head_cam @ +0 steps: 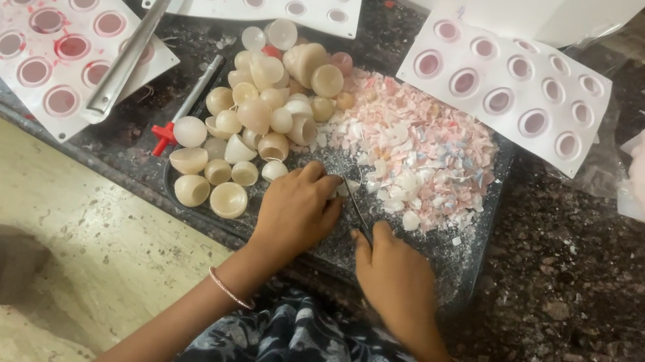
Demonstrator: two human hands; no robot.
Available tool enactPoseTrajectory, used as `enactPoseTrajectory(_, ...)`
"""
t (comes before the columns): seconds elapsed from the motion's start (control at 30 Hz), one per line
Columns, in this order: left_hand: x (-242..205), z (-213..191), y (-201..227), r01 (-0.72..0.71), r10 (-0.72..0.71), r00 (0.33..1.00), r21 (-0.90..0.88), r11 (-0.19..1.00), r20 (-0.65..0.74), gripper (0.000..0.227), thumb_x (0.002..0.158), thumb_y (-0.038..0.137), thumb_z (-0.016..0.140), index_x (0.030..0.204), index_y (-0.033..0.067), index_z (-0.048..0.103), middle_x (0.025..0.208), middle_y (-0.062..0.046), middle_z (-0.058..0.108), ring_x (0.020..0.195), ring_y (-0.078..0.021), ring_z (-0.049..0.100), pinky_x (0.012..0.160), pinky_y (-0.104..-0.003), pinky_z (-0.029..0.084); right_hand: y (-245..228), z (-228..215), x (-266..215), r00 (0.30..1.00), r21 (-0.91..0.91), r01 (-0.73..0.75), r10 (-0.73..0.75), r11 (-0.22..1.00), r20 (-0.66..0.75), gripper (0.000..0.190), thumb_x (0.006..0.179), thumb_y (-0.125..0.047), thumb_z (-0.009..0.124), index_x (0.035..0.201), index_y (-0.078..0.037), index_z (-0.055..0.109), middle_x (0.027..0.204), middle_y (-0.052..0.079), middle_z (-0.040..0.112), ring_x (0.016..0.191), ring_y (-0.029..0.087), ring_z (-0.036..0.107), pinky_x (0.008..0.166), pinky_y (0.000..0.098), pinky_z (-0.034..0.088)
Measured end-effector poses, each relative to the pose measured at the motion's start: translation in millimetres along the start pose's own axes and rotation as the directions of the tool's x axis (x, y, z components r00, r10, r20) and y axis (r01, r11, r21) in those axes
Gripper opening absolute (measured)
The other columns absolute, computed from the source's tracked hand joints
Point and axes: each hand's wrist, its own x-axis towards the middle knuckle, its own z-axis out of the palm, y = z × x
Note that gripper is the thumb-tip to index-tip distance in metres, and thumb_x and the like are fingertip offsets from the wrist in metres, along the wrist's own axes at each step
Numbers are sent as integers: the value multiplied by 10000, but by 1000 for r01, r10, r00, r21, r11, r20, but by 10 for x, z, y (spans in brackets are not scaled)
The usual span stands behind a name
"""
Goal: The recorder is scraping and cleaning wax from molds and a tray.
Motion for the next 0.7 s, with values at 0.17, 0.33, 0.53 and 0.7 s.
enactPoseTrajectory(0.17, 248, -24, -7, 25, -28, 997, -38, 999, -71, 175, 833, 166, 683, 972, 62, 700, 944, -147, 622, 917, -360, 626, 774, -483, 506, 30, 46, 63, 1000, 0, 11, -11, 1000, 2, 437, 1012, -469, 493, 1006, -49, 610, 728, 179, 718, 710, 389, 729, 650, 497, 569)
enactPoseTrajectory(0.33, 893, 188, -137, 76, -81, 996, -110, 991, -48, 252, 949, 227, 622, 1138, 61, 651, 1230, -187, 627, 1185, -380, 565, 1033, -522, 426, 27, 36, 63, 1000, -6, 17, -17, 1000, -20, 453, 1016, -467, 499, 1022, -32, 628, 792, 210, 730, 784, 423, 725, 710, 528, 565)
enactPoseTrajectory(0.53, 1391, 833, -398, 70, -94, 972, 114, 991, 214, 631, 994, 465, 432, 1499, 88, 446, 1641, -266, 142, 1535, -405, 1, 1188, -633, -38, 104, 85, 98, 996, 21, 67, -66, 998, -57, 386, 990, -415, 526, 988, -40, 616, 803, 225, 720, 784, 453, 705, 719, 568, 545)
enactPoseTrajectory(0.7, 1305, 931, -417, -60, 27, 987, 206, 977, 160, 737, 1069, 573, 254, 1570, 48, 379, 1685, -271, 85, 1572, -384, -30, 1239, -591, -85, 70, -6, 125, 999, 29, 50, -50, 998, 0, 404, 995, -437, 533, 977, -41, 609, 796, 225, 712, 768, 456, 698, 705, 564, 544)
